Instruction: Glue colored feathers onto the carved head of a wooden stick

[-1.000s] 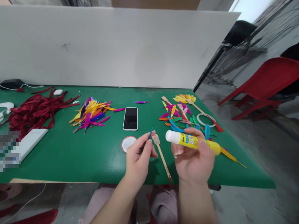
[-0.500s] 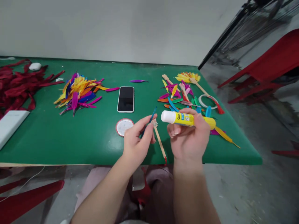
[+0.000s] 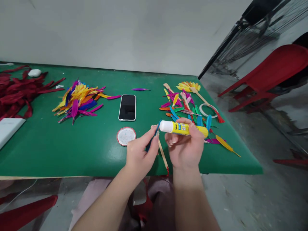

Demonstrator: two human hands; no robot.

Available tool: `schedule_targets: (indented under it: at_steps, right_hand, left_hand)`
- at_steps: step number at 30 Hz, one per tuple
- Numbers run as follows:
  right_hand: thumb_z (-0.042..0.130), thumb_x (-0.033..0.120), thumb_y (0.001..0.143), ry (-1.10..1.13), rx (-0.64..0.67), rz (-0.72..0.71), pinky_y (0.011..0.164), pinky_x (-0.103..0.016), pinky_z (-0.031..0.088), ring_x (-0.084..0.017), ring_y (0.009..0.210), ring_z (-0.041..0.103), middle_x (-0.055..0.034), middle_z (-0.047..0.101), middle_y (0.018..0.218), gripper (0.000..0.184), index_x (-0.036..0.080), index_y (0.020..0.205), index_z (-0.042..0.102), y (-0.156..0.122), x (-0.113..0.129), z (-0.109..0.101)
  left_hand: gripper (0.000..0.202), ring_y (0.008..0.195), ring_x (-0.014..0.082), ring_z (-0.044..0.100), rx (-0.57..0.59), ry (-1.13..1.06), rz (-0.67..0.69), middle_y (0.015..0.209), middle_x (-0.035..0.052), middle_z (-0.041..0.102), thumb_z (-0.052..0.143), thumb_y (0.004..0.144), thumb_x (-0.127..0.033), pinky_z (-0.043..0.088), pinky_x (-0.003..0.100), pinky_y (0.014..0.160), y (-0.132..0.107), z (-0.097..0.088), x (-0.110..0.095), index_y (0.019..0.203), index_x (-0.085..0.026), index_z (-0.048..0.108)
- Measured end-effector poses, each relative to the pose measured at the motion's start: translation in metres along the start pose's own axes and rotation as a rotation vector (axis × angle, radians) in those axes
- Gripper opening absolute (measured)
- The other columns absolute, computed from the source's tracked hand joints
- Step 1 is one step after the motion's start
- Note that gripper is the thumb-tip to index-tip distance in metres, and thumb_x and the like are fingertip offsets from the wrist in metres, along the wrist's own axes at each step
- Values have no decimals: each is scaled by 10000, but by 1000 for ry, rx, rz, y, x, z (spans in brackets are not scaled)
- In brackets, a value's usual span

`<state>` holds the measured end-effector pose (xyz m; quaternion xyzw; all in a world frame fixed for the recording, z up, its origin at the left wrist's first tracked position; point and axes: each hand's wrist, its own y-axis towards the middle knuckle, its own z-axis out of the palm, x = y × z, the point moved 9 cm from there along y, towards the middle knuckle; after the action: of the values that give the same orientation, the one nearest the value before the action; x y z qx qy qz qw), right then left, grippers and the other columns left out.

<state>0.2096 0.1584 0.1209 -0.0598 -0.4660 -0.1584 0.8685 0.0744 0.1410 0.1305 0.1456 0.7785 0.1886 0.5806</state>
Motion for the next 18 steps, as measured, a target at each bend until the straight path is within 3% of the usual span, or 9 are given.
schedule_targets:
  at_steps: [5,9,12,15,18]
  right_hand:
    - [567,408,706,-16,-14,-33,357,-179,319,-72,331,396,57,457,360,217,190,706,570,2,1,-3]
    - [550,404,761,-67,-17,-110,365,-179,327,-73,365,415,67,469,412,202,210,810,573,2,5,-5]
    - [593,281,768,-292,-21,-257,387,-178,379,-69,407,460,71,517,510,174,250,938,575,-3,14,-5]
    - [588,131,743,-556,193,-317,556,-230,510,-125,723,613,-1,631,896,355,296,1055,551,-12,8,10]
    - [533,76,728,-662,487,-223,768,-323,521,-189,1033,543,-43,503,1209,563,327,1227,458,-23,-18,21]
  left_hand:
    - [305,401,76,508,-11,-1,16,509,-24,613,468,838,-211,455,195,489,1,-4,-3,1103,-158,609]
    - [289,438,70,523,-79,-114,-132,489,-41,571,465,853,-257,454,178,488,2,-13,16,1087,-170,611]
    - [266,459,67,517,-133,-251,-220,510,-47,555,469,857,-307,455,177,487,4,-19,32,1043,-184,614]
    - [247,467,62,521,-181,-361,-282,545,-48,554,481,851,-335,445,167,454,6,-27,43,1004,-189,607]
    - [244,455,57,520,-206,-420,-311,541,-52,545,495,843,-344,439,159,436,8,-32,48,997,-187,599]
